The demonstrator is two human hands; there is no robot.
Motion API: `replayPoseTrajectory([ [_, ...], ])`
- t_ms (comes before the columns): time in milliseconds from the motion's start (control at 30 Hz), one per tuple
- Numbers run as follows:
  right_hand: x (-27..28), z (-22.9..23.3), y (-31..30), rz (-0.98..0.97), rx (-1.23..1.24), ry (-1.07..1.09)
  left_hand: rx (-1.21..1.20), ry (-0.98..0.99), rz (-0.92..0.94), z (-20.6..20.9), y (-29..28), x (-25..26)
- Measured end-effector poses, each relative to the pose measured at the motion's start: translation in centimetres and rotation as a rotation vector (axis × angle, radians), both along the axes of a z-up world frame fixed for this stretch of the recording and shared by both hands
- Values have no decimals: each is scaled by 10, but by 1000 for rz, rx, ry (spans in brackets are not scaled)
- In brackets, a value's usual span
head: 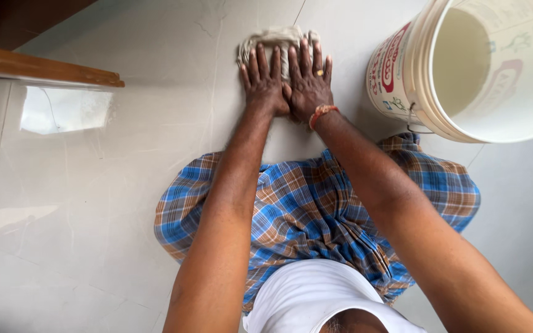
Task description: The person sits cross-legged on a tiled floor and wipes the surface with a cloth. They repeatedly dip the cloth into a white bucket of water, wring it out, and continue wiping the floor in front of them.
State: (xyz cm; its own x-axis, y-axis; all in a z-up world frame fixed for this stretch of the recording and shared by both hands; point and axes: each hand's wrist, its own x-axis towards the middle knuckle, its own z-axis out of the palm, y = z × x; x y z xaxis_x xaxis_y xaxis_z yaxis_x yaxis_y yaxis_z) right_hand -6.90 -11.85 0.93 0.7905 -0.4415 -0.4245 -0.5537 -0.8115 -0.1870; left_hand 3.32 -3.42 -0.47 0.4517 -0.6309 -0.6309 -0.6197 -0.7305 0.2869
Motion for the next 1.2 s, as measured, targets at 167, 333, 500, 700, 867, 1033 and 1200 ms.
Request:
replayPoseTrajectory([
  [167,-42,16,14,-75,9,-7,24,19,50,12,35,-32],
  [333,-113,14,16,-185,-147,-104,61,70,183,18,78,-65],
  [500,-112,10,25,-257,-86,-150,103,46,144,24,85,-70],
  [700,-88,-14,21,-606,233,-396,-43,21,277,24,77,-80],
  [867,-66,-3,-3,-691,463,-558,-215,-209,333,14,62,-83],
  [1033,-52,54,-22,-480,307,-712,-408,81,904,18,56,-52],
  [1200,-25,121,-18,-24,355,-759,-883,148,640,50,63,-44],
])
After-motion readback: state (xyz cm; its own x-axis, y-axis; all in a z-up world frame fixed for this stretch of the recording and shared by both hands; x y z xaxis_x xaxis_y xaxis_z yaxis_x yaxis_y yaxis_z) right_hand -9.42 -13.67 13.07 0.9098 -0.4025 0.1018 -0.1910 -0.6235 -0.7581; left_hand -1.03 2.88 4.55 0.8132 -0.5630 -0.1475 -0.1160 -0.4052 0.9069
